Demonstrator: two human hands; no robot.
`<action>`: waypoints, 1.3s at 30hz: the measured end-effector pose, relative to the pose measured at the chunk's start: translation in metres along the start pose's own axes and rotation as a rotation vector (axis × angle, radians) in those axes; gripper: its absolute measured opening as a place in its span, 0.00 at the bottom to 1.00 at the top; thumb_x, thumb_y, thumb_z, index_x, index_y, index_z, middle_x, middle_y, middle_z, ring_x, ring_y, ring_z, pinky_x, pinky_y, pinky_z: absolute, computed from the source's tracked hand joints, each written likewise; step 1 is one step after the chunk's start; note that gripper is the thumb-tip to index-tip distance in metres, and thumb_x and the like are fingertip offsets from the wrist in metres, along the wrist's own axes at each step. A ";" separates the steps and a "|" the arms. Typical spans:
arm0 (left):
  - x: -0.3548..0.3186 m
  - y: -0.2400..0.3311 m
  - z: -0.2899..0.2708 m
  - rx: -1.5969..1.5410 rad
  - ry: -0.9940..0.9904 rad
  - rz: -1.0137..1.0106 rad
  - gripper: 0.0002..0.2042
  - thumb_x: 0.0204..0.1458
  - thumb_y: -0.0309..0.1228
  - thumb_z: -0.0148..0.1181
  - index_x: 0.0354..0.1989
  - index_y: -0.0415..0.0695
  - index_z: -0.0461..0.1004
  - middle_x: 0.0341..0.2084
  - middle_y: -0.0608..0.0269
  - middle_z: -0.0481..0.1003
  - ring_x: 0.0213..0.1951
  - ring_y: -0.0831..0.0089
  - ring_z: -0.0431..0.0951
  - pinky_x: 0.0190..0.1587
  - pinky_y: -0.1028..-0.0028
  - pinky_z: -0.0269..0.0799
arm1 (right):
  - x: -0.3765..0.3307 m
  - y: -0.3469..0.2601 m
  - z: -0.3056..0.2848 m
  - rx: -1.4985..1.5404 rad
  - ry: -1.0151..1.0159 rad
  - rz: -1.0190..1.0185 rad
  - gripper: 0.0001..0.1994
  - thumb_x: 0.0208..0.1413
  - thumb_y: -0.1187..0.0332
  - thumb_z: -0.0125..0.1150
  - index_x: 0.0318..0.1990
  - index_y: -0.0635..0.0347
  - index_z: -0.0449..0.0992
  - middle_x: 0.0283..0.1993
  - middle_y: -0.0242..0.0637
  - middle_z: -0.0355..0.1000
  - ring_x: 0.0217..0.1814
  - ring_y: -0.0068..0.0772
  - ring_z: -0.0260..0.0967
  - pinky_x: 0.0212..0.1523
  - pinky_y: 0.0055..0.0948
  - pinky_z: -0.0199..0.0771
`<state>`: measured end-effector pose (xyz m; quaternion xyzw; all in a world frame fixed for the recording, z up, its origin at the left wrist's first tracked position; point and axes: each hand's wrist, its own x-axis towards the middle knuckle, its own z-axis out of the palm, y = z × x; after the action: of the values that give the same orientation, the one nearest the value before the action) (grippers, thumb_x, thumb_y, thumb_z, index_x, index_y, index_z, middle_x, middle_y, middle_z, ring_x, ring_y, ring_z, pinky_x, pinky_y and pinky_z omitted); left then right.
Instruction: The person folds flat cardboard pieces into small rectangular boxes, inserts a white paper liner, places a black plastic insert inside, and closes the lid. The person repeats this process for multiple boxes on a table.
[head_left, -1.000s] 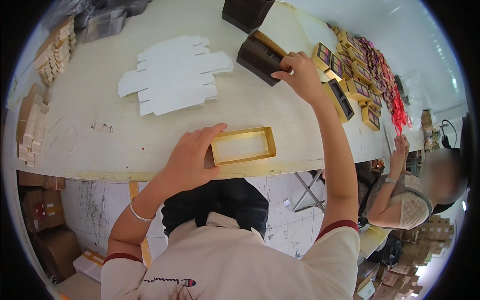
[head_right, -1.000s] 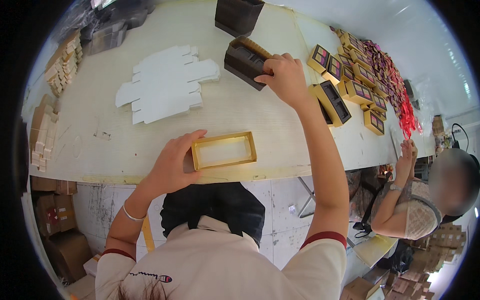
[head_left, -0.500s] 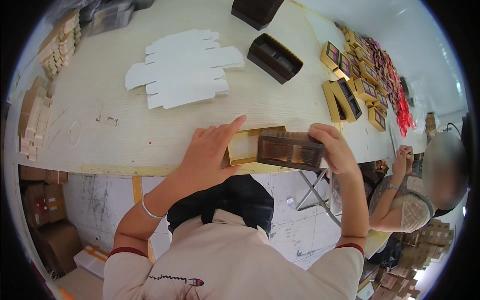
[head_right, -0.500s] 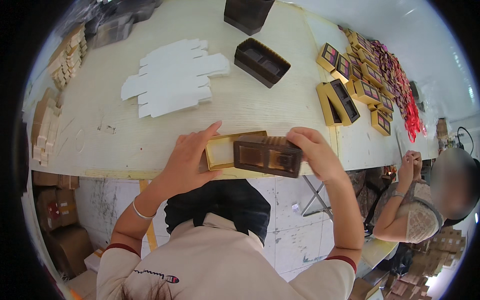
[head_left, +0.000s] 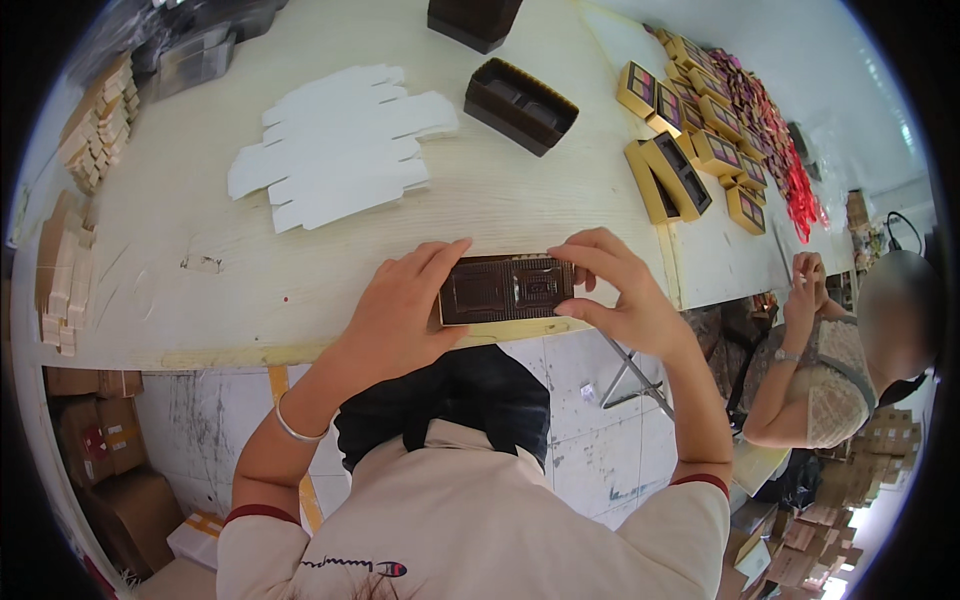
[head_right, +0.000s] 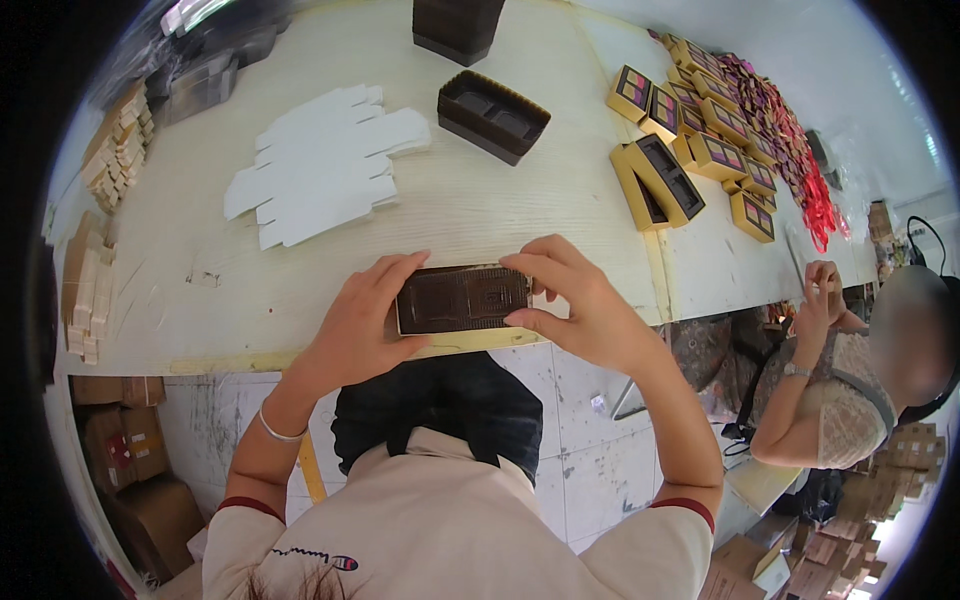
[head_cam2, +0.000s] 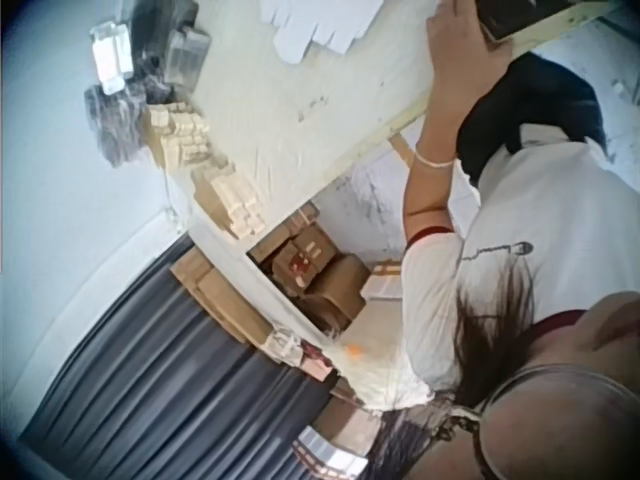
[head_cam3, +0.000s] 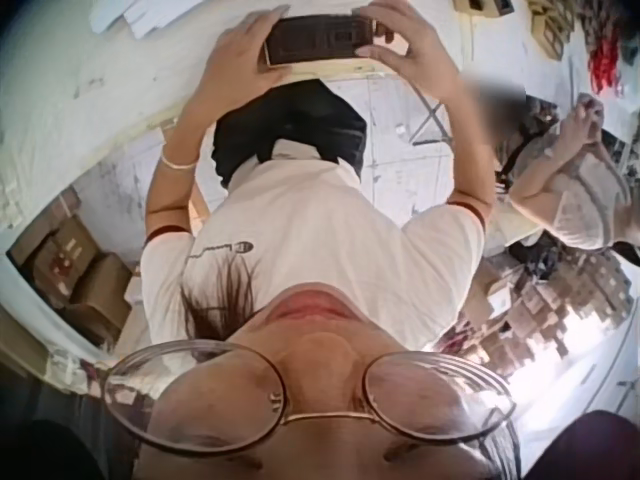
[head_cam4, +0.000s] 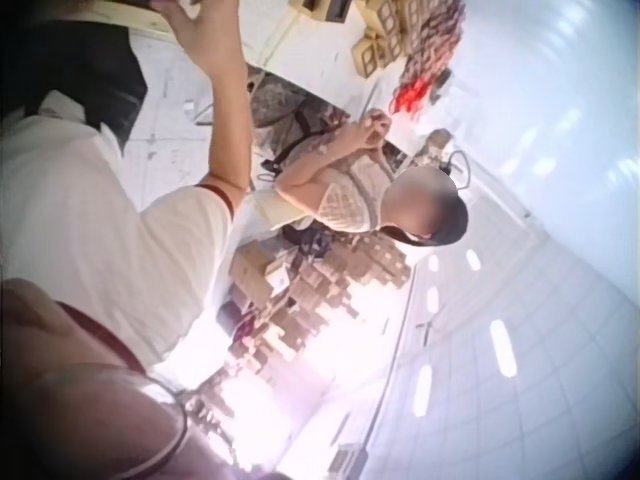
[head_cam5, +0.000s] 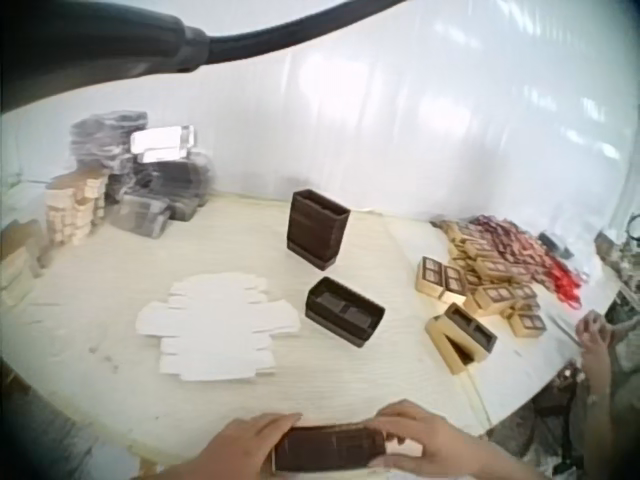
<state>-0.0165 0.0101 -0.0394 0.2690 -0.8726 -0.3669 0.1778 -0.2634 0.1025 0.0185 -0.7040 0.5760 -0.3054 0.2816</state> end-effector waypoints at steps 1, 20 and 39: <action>0.001 0.003 0.000 0.002 -0.008 -0.005 0.40 0.39 0.32 0.71 0.64 0.46 0.59 0.53 0.54 0.67 0.50 0.53 0.68 0.55 0.61 0.61 | -0.005 0.005 0.003 0.028 -0.029 0.003 0.21 0.50 0.74 0.68 0.53 0.64 0.71 0.41 0.37 0.67 0.37 0.29 0.65 0.38 0.25 0.69; 0.021 0.004 0.001 0.181 0.085 0.233 0.34 0.43 0.45 0.69 0.60 0.48 0.68 0.62 0.48 0.59 0.66 0.40 0.52 0.63 0.51 0.57 | 0.007 0.008 0.038 0.016 0.037 -0.140 0.13 0.47 0.80 0.66 0.43 0.64 0.79 0.53 0.42 0.64 0.33 0.35 0.67 0.35 0.30 0.72; 0.027 0.000 -0.013 0.438 -0.060 0.282 0.33 0.47 0.52 0.60 0.63 0.53 0.65 0.65 0.50 0.55 0.67 0.42 0.51 0.64 0.44 0.53 | 0.014 0.021 0.027 -0.162 -0.154 -0.200 0.16 0.51 0.73 0.65 0.49 0.62 0.76 0.50 0.45 0.67 0.45 0.45 0.70 0.44 0.35 0.74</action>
<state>-0.0318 -0.0133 -0.0280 0.1659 -0.9650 -0.1484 0.1387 -0.2542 0.0858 -0.0139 -0.7998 0.5023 -0.2295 0.2353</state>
